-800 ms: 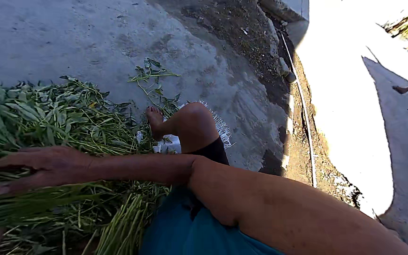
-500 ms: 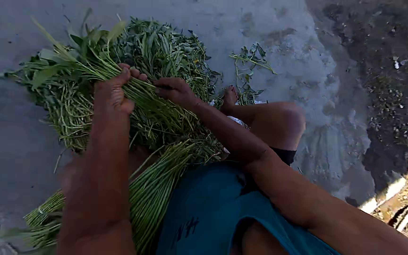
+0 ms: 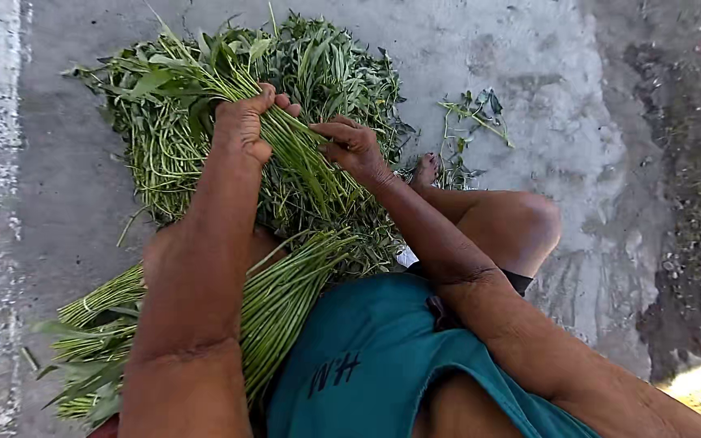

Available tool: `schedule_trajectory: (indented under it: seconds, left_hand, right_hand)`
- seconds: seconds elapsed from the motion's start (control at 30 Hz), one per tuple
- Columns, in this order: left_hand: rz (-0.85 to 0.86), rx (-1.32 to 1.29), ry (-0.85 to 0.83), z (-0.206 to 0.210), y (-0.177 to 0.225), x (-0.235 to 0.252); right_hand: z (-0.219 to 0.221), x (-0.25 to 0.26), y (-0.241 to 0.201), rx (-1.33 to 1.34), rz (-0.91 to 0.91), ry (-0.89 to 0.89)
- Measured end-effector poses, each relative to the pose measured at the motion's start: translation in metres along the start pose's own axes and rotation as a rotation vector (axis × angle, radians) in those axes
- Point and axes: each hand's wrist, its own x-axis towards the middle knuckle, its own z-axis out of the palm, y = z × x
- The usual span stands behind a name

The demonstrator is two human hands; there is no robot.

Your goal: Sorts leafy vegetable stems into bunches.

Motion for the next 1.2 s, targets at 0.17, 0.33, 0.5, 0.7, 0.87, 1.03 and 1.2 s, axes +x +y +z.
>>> schedule_trajectory:
  seconds: [0.17, 0.33, 0.5, 0.7, 0.87, 1.03, 1.2]
  left_hand:
    - [-0.014, 0.050, -0.028, -0.001, -0.002, 0.001]
    - [0.027, -0.019, 0.036, -0.006, 0.007, 0.007]
    - [0.048, -0.020, 0.070, -0.010, 0.012, 0.009]
    - [0.034, 0.036, 0.030, -0.007, 0.006, 0.009]
    - [0.037, 0.089, -0.008, -0.006, 0.005, 0.005]
    - [0.067, 0.118, -0.002, -0.010, 0.006, 0.005]
    - [0.073, 0.106, 0.024, -0.013, 0.007, 0.006]
  right_hand:
    - [-0.002, -0.004, 0.000, 0.010, -0.062, 0.062]
    - [-0.008, -0.013, 0.011, 0.253, 0.333, 0.097]
    - [-0.017, -0.022, 0.024, 0.508, 0.519, -0.099]
    - [-0.005, -0.013, 0.016, 0.320, 0.373, -0.302]
    - [0.009, -0.012, 0.025, -0.030, 0.252, -0.187]
    - [0.008, -0.016, 0.029, -0.279, 0.312, -0.384]
    - [0.011, -0.028, 0.044, -0.211, 0.205, -0.375]
